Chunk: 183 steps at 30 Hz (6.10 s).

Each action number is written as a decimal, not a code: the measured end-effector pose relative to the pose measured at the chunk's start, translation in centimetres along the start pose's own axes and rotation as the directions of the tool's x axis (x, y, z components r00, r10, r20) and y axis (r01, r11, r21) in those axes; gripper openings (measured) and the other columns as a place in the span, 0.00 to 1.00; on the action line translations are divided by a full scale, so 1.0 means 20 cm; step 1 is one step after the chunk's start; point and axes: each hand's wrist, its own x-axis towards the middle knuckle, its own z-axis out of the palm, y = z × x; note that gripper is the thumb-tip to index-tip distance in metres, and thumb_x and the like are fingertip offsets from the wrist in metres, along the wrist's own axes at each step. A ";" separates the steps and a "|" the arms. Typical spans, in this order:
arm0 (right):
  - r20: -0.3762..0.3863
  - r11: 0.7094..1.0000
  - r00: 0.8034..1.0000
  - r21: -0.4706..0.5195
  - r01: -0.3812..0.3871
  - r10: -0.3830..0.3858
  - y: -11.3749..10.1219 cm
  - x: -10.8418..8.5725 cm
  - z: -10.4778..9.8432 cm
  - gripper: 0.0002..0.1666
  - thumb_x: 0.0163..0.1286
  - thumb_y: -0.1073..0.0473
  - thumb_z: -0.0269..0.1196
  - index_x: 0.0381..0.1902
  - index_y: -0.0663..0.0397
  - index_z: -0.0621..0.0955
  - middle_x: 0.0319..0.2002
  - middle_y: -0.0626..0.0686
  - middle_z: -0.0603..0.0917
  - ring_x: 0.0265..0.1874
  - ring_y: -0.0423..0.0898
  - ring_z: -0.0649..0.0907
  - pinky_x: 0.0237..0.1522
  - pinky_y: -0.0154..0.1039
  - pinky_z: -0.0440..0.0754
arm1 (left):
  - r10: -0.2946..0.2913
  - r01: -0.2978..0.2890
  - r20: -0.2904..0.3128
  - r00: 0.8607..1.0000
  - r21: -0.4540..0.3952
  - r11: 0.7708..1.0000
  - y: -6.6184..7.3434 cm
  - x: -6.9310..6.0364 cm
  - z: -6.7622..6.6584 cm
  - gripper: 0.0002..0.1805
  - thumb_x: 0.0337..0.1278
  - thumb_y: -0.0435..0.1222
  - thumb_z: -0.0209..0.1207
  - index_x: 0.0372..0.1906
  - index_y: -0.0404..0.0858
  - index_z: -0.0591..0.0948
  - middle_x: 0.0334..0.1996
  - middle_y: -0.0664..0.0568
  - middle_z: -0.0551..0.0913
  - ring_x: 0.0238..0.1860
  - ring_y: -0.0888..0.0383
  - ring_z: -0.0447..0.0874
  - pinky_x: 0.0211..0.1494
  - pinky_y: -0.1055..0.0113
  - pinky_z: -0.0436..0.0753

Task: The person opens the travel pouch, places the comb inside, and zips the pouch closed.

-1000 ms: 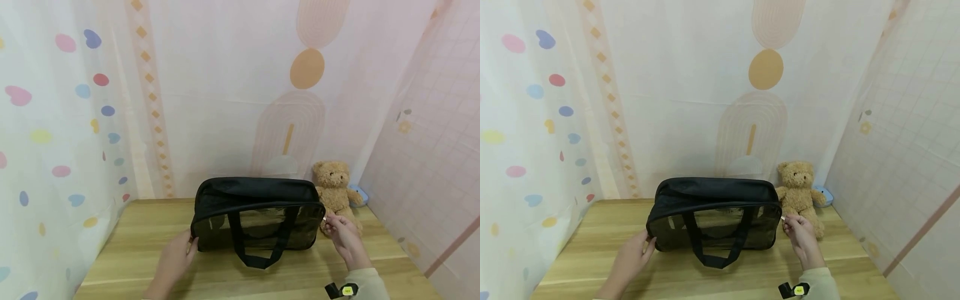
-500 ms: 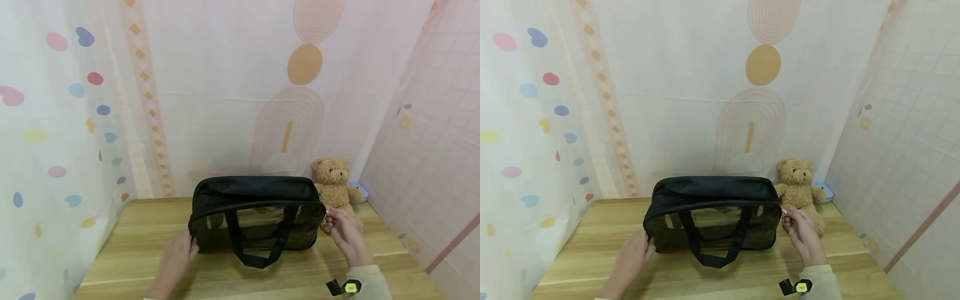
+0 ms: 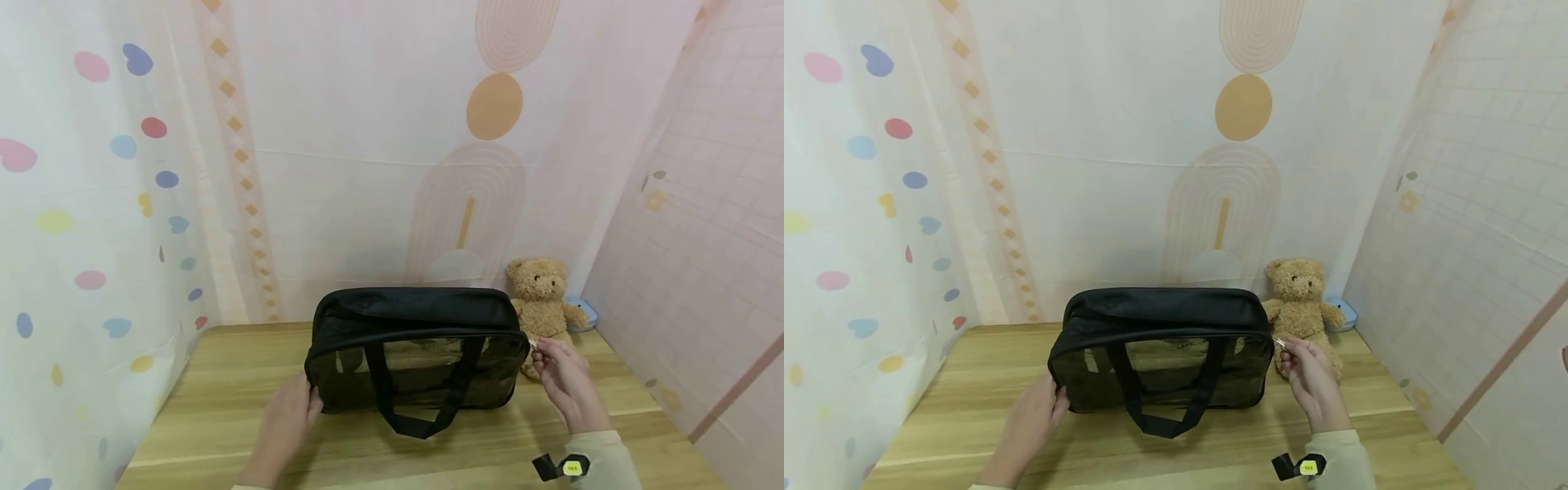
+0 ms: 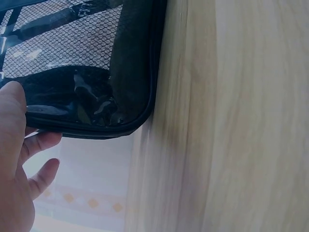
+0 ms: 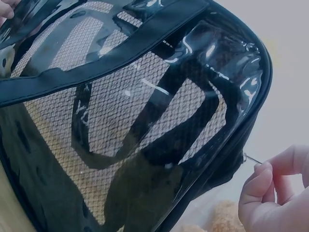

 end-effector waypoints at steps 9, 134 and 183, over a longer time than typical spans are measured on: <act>0.036 0.998 0.997 -0.013 0.061 -0.061 -0.03 -0.03 0.03 0.10 0.77 0.70 0.53 0.37 0.56 0.78 0.35 0.49 0.77 0.31 0.38 0.78 0.35 0.28 0.76 | -0.019 0.019 0.004 1.000 -0.018 1.000 0.00 -0.01 0.00 0.16 0.53 0.26 0.61 0.27 0.43 0.65 0.20 0.61 0.60 0.21 0.64 0.57 0.24 0.69 0.62; -0.052 0.674 0.930 -0.704 0.224 -0.364 -0.14 -0.21 0.42 0.13 0.73 0.70 0.55 0.33 0.61 0.62 0.35 0.50 0.71 0.30 0.39 0.72 0.32 0.30 0.73 | -0.105 0.110 0.072 0.992 -0.072 0.991 0.03 -0.02 0.01 0.12 0.53 0.24 0.58 0.29 0.39 0.67 0.23 0.55 0.63 0.25 0.59 0.61 0.28 0.64 0.67; 0.048 0.531 0.948 -0.819 0.218 -0.314 -0.12 -0.21 0.48 0.13 0.72 0.69 0.54 0.31 0.59 0.61 0.38 0.58 0.72 0.28 0.47 0.68 0.29 0.35 0.67 | -0.106 0.110 0.046 0.993 -0.100 0.989 0.05 -0.02 0.04 0.12 0.53 0.25 0.59 0.28 0.39 0.67 0.25 0.54 0.64 0.26 0.57 0.62 0.29 0.61 0.69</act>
